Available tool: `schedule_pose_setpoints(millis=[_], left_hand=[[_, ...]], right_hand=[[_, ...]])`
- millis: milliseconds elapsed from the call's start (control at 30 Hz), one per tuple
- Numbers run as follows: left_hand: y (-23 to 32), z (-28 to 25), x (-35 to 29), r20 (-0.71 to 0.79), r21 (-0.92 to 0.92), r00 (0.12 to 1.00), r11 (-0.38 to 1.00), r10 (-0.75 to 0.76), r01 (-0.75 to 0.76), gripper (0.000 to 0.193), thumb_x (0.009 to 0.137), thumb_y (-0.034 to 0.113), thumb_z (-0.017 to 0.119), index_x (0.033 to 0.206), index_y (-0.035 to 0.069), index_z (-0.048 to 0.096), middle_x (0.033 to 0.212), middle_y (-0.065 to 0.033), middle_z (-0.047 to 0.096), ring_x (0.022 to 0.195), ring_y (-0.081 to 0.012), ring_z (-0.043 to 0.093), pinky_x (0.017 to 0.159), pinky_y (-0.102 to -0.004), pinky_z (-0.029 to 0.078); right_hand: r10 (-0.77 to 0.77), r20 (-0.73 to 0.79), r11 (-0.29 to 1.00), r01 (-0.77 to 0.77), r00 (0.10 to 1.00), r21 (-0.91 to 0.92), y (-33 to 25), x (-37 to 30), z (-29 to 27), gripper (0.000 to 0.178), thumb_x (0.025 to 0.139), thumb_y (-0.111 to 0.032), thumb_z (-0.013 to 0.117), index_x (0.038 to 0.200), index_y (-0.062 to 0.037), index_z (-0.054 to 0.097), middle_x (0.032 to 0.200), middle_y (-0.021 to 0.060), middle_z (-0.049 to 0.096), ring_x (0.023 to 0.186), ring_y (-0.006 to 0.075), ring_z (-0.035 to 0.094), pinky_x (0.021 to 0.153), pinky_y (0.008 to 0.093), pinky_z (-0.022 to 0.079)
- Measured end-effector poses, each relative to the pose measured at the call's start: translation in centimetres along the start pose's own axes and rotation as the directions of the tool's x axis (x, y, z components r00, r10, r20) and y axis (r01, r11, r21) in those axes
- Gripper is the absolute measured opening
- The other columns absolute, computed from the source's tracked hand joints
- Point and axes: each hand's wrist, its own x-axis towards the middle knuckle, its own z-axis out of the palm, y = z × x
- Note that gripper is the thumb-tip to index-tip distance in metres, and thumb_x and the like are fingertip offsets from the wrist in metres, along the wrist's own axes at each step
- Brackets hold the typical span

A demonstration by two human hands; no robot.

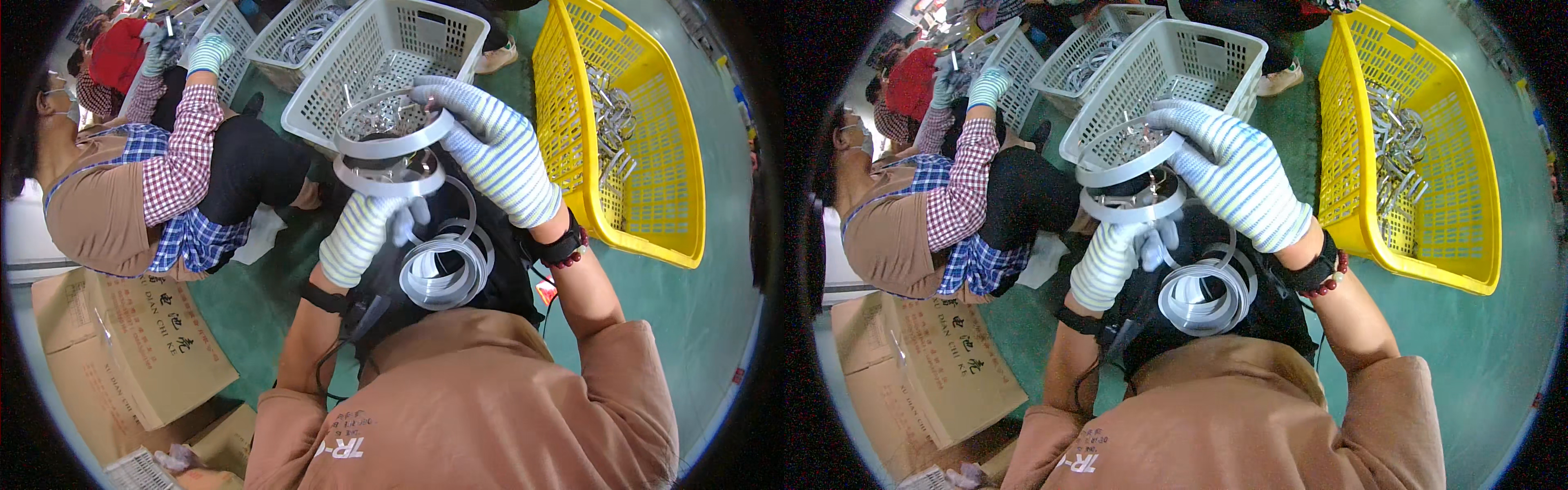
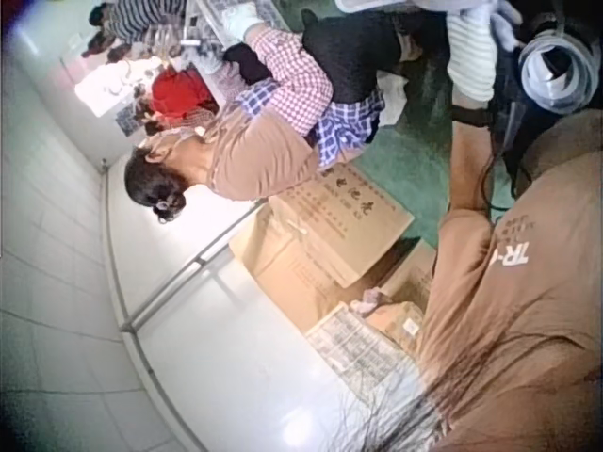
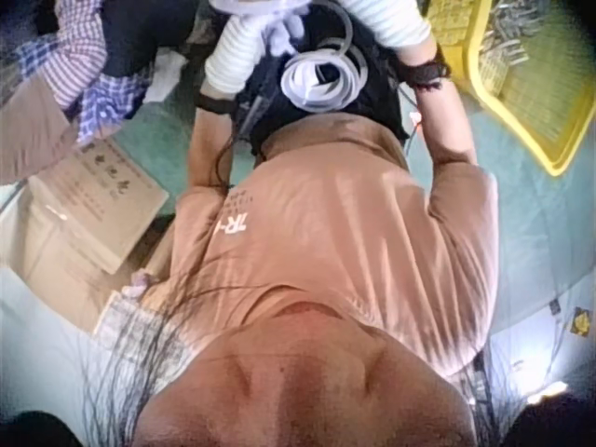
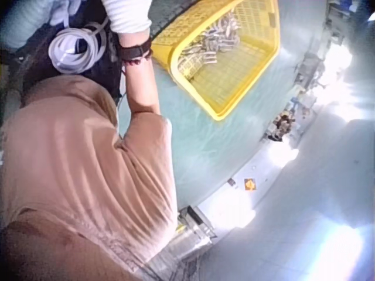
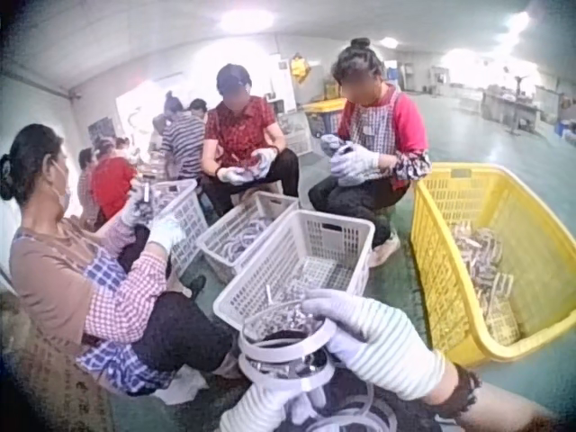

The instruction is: The person puts on gloves, picks up a metal frame, and fits two plastic rings onto it. They then pick up a metal clip, attach it to the frame, and place the assembly into a yellow basket.

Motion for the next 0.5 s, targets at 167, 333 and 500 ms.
schedule_pose_setpoints(millis=[167,333,500], left_hand=[[-2.0,-0.5,-0.3,-0.249,0.074,0.968,0.997,0.011,0.008,0.028,0.102,0.029,0.065,0.11,0.002,0.072,0.082,-0.0002,0.066,0.063,-0.0033,0.052,0.055,-0.0203,0.039],[-1.4,0.7,0.0,-0.256,-0.175,0.966,0.985,-0.042,-0.004,0.024,0.101,0.019,0.066,0.116,0.001,0.072,0.086,0.0005,0.066,0.069,-0.0034,0.053,0.06,-0.0202,0.042],[-2.6,0.8,0.4,-0.278,-0.179,0.959,0.984,-0.045,-0.006,0.024,0.1,0.023,0.068,0.111,0.002,0.072,0.075,0.0014,0.06,0.062,-0.0051,0.051,0.056,-0.0208,0.04]], right_hand=[[-0.162,-0.007,0.904,0.146,0.987,-0.402,0.4,-0.6,-0.3,0.031,0.093,-0.016,0.067,0.122,-0.0059,0.071,0.121,0.0156,0.072,0.113,0.034,0.069,0.097,0.0389,0.055],[-0.02,-0.049,0.938,0.002,0.999,-0.346,1.1,-2.2,0.1,0.03,0.095,-0.021,0.069,0.121,-0.0067,0.074,0.112,0.0156,0.075,0.1,0.0326,0.073,0.087,0.0376,0.058],[-0.047,-0.048,0.929,0.026,0.998,-0.37,1.5,-3.3,0.3,0.03,0.095,-0.022,0.07,0.12,-0.0067,0.074,0.111,0.0148,0.075,0.101,0.0324,0.073,0.088,0.0377,0.058]])
